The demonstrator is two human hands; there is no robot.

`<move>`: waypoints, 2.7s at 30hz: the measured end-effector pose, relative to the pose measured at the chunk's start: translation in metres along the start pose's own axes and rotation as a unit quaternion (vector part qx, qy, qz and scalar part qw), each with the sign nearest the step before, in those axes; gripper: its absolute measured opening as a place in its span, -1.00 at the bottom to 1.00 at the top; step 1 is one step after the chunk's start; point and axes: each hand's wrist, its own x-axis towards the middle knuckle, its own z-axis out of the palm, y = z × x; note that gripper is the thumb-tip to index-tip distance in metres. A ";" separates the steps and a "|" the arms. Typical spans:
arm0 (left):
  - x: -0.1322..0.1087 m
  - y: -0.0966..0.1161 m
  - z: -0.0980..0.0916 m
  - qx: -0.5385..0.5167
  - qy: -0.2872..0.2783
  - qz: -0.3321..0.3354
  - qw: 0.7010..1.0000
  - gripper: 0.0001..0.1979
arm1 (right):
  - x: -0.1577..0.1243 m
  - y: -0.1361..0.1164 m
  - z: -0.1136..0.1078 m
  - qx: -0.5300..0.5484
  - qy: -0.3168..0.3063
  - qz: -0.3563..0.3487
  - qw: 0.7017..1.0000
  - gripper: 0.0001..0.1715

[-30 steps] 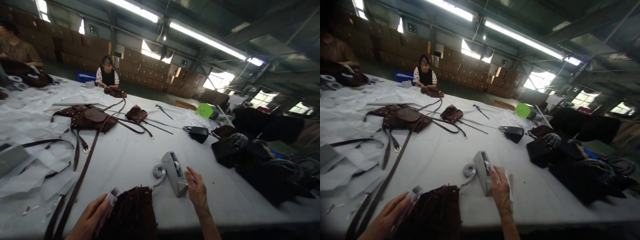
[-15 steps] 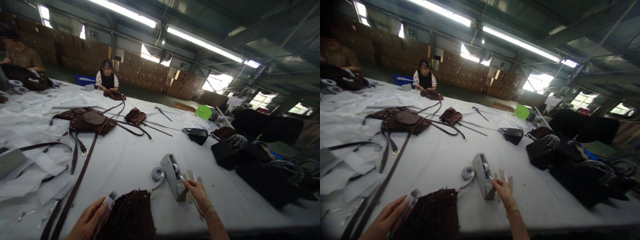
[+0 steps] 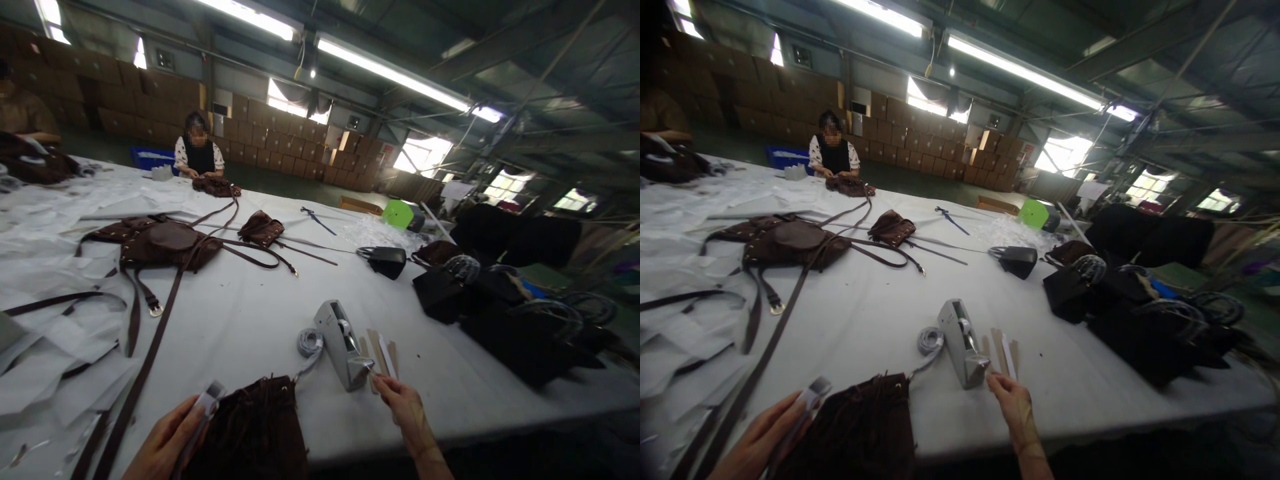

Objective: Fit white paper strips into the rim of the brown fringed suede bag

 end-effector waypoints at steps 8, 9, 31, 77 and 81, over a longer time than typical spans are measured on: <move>-0.019 0.025 0.015 -0.019 -0.017 -0.005 1.000 -0.27 | 0.009 0.023 0.021 -0.019 0.027 -0.009 0.999 -0.38; -0.021 0.027 0.016 -0.027 -0.010 -0.010 1.000 -0.25 | 0.011 0.022 0.022 -0.027 0.032 -0.013 0.999 -0.37; -0.007 0.025 0.012 -0.057 -0.128 -0.006 0.990 -0.42 | -0.017 0.029 0.005 -0.173 0.052 -0.029 0.983 -0.50; -0.010 0.025 0.037 -0.060 -0.071 0.080 0.992 -0.50 | -0.159 -0.121 0.201 0.029 -0.419 -0.120 0.900 -0.67; -0.014 0.015 0.039 -0.158 -0.054 0.034 0.985 -0.46 | -0.160 -0.121 0.203 0.083 -0.428 -0.058 0.898 -0.70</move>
